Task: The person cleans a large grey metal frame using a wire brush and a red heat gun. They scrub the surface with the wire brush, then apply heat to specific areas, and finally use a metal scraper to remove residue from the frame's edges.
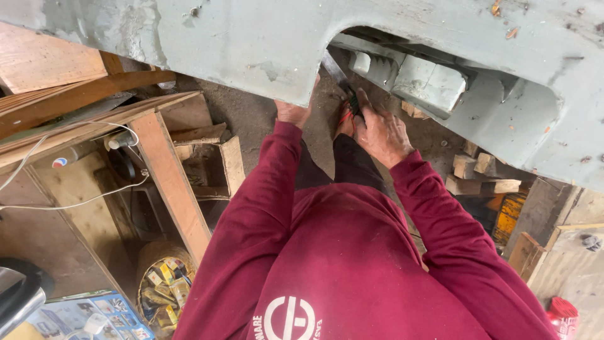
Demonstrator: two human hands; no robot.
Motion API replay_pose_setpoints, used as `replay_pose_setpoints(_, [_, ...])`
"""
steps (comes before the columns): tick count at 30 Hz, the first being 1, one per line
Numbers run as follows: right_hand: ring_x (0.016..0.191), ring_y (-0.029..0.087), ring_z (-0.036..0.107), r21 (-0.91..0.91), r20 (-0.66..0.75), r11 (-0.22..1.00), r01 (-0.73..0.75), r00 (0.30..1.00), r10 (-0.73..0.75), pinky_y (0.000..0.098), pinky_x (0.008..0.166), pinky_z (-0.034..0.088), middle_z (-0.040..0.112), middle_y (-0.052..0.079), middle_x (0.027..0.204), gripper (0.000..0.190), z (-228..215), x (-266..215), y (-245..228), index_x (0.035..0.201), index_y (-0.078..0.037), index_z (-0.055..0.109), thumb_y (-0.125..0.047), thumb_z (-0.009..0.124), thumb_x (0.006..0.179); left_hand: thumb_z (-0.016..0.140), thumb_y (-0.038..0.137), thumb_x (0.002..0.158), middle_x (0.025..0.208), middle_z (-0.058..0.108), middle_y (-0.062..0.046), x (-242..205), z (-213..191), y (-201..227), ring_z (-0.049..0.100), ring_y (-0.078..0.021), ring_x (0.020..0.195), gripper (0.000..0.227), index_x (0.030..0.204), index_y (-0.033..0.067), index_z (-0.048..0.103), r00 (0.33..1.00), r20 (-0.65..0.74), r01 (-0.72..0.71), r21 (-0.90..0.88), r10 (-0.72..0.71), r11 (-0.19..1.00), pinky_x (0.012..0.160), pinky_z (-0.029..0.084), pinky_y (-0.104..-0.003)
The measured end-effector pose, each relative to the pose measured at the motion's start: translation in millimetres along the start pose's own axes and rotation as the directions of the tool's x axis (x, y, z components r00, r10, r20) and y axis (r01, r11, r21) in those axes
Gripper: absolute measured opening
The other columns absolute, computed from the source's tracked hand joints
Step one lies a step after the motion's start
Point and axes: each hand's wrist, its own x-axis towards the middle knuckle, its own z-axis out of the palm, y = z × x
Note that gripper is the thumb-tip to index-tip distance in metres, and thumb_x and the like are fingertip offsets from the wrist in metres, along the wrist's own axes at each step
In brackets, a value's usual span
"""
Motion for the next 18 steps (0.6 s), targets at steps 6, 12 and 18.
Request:
replay_pose_setpoints(6, [0.093,0.046,0.069,0.024,0.032,0.990,-0.137,0.990,0.137,0.0544,0.082,0.055,0.069,0.027,0.109,0.063,4.6,10.6,-4.9,0.159,-0.006,0.039,-0.022,0.057,0.100,0.070,0.000,0.091,0.119,0.069,-0.013,-13.9,-8.5,-48.1,0.069,-0.0270,0.105,0.035,0.125,0.0021,0.062,0.973,0.090,0.229,-0.474,-0.212,0.850,0.094,0.056,-0.042])
replay_pose_setpoints(12, [0.098,0.050,0.066,0.049,-0.018,0.997,-0.066,0.998,0.066,0.0565,0.085,0.054,0.067,0.029,0.119,0.061,3.3,-0.4,-10.9,0.154,-0.007,0.041,-0.025,0.056,0.098,0.060,0.012,0.100,0.118,0.069,-0.010,-39.7,-19.5,-86.6,0.066,-0.0271,0.112,0.029,0.129,0.0087,0.064,0.961,0.254,-0.252,0.634,0.111,0.731,0.100,0.050,-0.040])
replay_pose_setpoints(18, [0.103,0.049,0.066,0.094,-0.023,0.989,-0.117,0.993,0.120,0.0544,0.089,0.053,0.065,0.029,0.123,0.062,9.2,-4.2,-21.9,0.155,-0.007,0.039,-0.026,0.055,0.098,0.062,0.015,0.103,0.126,0.068,-0.004,-32.5,-15.7,-82.7,0.064,-0.0197,0.118,0.031,0.135,0.0156,0.061,0.967,0.222,-0.233,0.552,0.128,0.801,0.104,0.049,-0.037])
